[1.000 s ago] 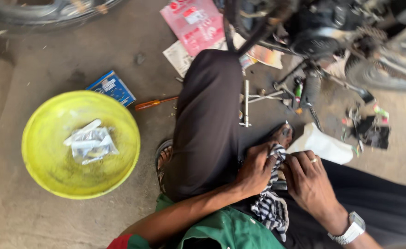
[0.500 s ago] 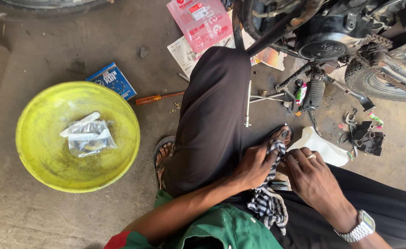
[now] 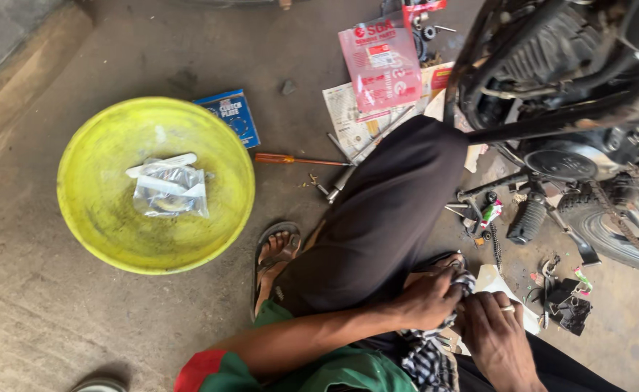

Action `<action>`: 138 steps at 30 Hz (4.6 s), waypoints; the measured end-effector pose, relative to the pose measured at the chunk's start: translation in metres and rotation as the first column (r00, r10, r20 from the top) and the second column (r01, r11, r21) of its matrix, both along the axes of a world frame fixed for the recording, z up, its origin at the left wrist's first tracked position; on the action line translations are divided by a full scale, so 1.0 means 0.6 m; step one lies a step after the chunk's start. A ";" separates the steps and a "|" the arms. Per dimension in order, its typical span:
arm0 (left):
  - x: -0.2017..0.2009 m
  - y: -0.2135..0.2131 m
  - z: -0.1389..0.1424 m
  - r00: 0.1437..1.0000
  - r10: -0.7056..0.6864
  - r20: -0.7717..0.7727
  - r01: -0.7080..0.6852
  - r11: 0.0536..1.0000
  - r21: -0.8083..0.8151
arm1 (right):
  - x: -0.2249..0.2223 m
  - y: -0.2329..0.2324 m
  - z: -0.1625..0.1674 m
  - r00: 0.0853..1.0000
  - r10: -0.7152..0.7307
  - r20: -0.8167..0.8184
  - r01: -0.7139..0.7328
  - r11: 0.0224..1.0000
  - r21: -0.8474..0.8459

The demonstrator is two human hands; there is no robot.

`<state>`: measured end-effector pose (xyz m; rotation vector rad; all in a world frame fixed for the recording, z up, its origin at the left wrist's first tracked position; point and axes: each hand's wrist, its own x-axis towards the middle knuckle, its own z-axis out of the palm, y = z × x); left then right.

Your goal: The person sits on the floor and works on a motorcycle engine, using a T-handle wrench to tighten bolts on the engine casing. They handle various tools and parts, including a clutch plate, and wipe their hands with a cloth during the process.

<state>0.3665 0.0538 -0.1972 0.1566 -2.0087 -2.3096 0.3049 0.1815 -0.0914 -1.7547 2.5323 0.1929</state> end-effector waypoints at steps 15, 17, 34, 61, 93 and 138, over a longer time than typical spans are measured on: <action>0.033 -0.040 0.055 0.921 0.274 -0.276 -0.324 0.933 -0.154 | 0.012 -0.017 -0.059 0.228 -0.547 0.805 0.907 0.419 0.029; 0.036 -0.036 0.061 0.929 0.215 -0.300 -0.264 0.956 -0.132 | 0.010 -0.005 -0.053 -0.096 -0.305 0.947 0.973 0.173 0.154; 0.032 -0.010 0.074 0.982 0.097 -0.164 -0.039 0.945 0.325 | 0.032 0.000 0.011 0.375 -0.313 0.873 0.887 0.394 -0.240; 0.004 -0.014 0.124 0.895 0.301 -0.329 -0.381 0.899 -0.214 | 0.049 0.001 0.027 0.781 -0.263 0.567 0.625 0.327 -0.709; 0.006 -0.123 0.142 0.907 0.122 -0.403 -0.288 0.879 -0.381 | -0.133 0.051 -0.207 0.368 -0.129 0.921 0.844 0.463 -0.272; 0.006 -0.077 0.171 0.939 0.065 -0.339 0.071 0.924 0.375 | 0.020 -0.001 0.167 0.931 -0.113 0.347 0.354 0.513 -0.783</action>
